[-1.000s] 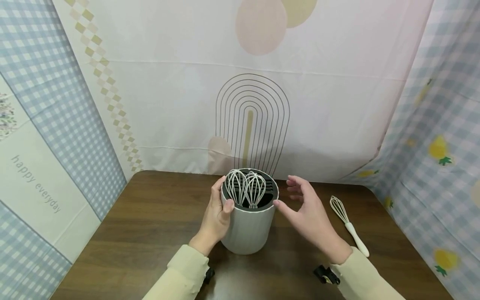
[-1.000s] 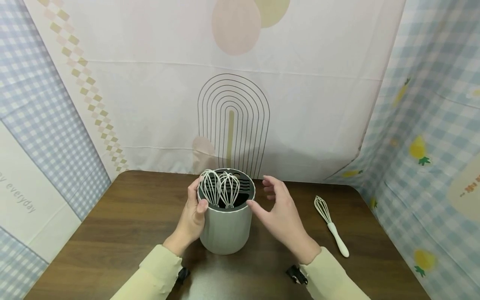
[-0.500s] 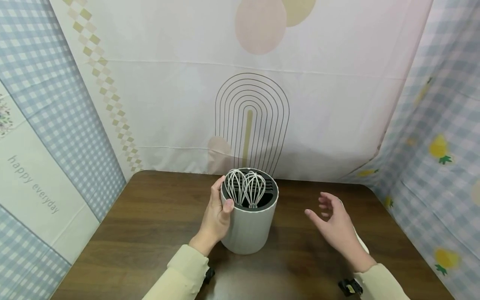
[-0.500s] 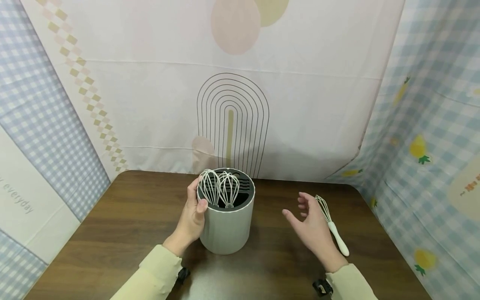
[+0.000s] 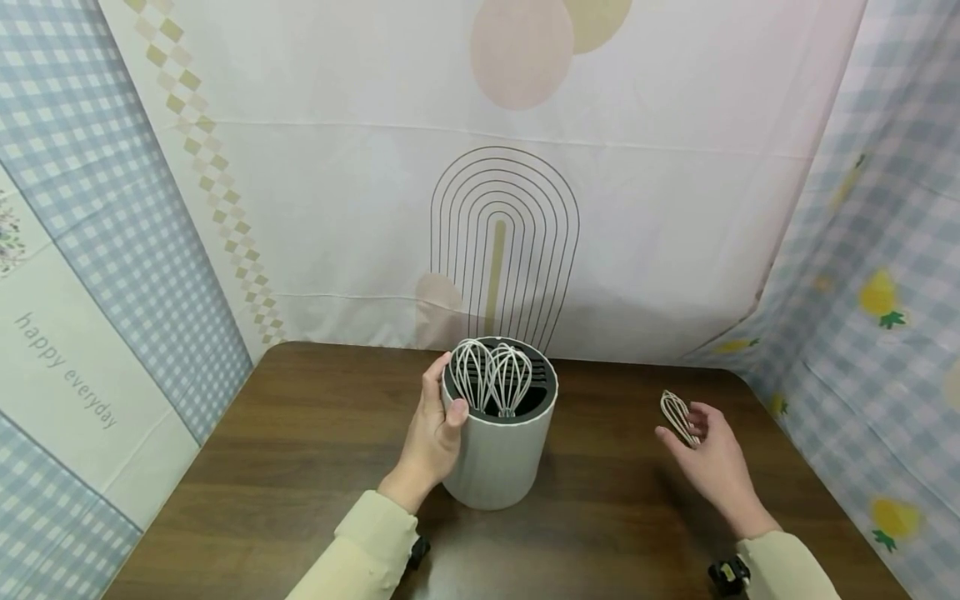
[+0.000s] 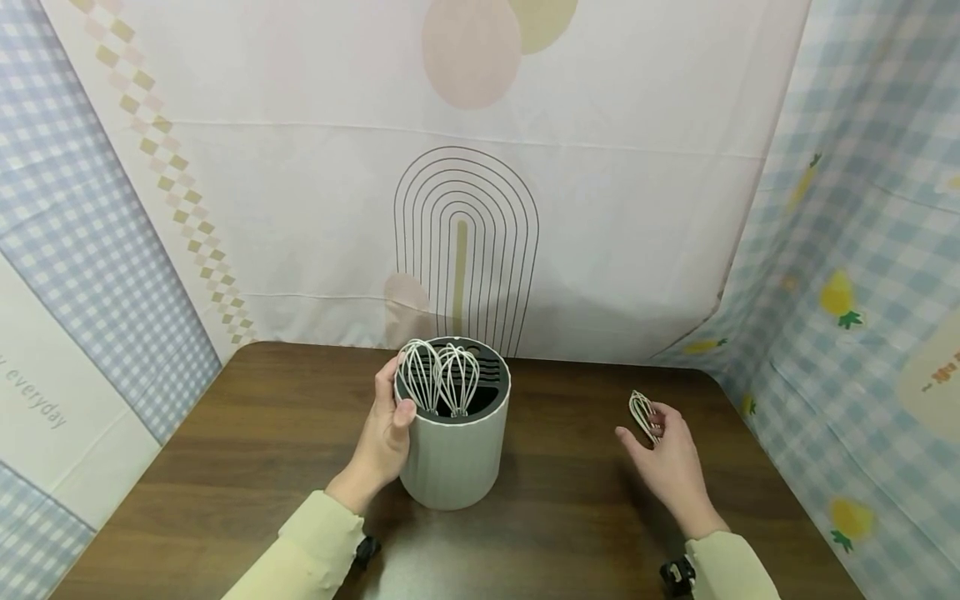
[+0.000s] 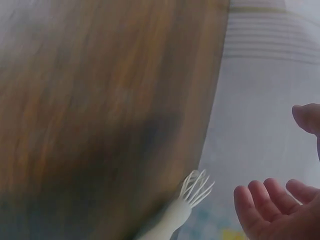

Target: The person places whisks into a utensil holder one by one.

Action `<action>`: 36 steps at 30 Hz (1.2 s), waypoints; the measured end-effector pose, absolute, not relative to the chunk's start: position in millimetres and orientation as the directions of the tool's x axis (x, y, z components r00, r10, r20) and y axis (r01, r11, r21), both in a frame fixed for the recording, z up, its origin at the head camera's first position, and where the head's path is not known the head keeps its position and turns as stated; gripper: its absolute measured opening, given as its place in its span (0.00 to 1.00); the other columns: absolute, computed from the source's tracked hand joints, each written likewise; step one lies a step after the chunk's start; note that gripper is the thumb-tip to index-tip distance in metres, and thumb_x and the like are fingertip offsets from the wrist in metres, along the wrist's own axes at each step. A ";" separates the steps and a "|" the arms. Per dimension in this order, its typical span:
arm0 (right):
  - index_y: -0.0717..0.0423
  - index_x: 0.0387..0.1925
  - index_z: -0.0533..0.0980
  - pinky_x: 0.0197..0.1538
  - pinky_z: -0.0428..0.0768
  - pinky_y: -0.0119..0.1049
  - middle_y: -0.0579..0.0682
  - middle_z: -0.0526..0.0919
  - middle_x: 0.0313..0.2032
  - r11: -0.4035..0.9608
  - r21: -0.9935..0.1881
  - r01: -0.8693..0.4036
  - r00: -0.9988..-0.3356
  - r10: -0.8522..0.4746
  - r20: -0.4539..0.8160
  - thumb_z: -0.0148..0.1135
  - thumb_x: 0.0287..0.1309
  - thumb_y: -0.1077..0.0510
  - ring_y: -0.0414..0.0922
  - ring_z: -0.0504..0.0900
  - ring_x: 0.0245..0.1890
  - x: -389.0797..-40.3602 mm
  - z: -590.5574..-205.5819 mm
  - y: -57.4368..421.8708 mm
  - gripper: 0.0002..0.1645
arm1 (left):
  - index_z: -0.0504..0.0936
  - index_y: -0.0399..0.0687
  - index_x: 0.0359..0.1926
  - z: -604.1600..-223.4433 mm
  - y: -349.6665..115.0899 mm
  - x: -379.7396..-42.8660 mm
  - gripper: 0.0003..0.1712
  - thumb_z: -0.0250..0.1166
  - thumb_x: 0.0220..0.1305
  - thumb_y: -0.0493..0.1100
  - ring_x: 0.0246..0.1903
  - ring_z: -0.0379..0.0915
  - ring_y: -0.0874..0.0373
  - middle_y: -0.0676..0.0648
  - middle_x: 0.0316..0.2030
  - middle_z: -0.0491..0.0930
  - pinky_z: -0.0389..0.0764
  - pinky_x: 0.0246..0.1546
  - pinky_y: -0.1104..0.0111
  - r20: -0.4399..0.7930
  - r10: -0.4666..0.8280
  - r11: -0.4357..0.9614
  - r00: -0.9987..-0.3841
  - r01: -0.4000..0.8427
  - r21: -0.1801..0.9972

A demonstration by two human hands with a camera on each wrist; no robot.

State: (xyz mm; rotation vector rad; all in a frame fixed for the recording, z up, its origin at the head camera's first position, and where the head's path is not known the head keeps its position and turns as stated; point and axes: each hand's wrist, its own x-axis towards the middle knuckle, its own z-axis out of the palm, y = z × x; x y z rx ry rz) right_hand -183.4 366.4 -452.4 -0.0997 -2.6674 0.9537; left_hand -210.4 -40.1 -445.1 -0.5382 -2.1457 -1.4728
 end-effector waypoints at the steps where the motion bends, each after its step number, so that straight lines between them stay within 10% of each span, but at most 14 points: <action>1: 0.69 0.68 0.55 0.47 0.71 0.58 0.70 0.68 0.55 0.776 -0.630 -0.024 -0.951 0.177 0.254 0.63 0.59 0.38 0.63 0.70 0.53 -183.7 -454.1 369.4 0.51 | 0.51 0.59 0.73 -445.0 -40.1 -210.4 0.47 0.40 0.62 0.78 0.57 0.68 0.45 0.43 0.66 0.62 0.71 0.49 0.46 0.586 0.050 0.343 -0.809 0.565 0.750; 36: 0.81 0.63 0.55 0.43 0.70 0.57 0.75 0.68 0.49 0.820 -0.547 0.171 -0.967 0.245 0.066 0.63 0.60 0.49 0.65 0.71 0.45 -178.9 -474.2 397.7 0.46 | 0.50 0.58 0.73 -446.8 -40.7 -211.5 0.48 0.37 0.61 0.79 0.58 0.68 0.47 0.44 0.66 0.62 0.70 0.52 0.47 0.598 0.062 0.338 -0.799 0.581 0.741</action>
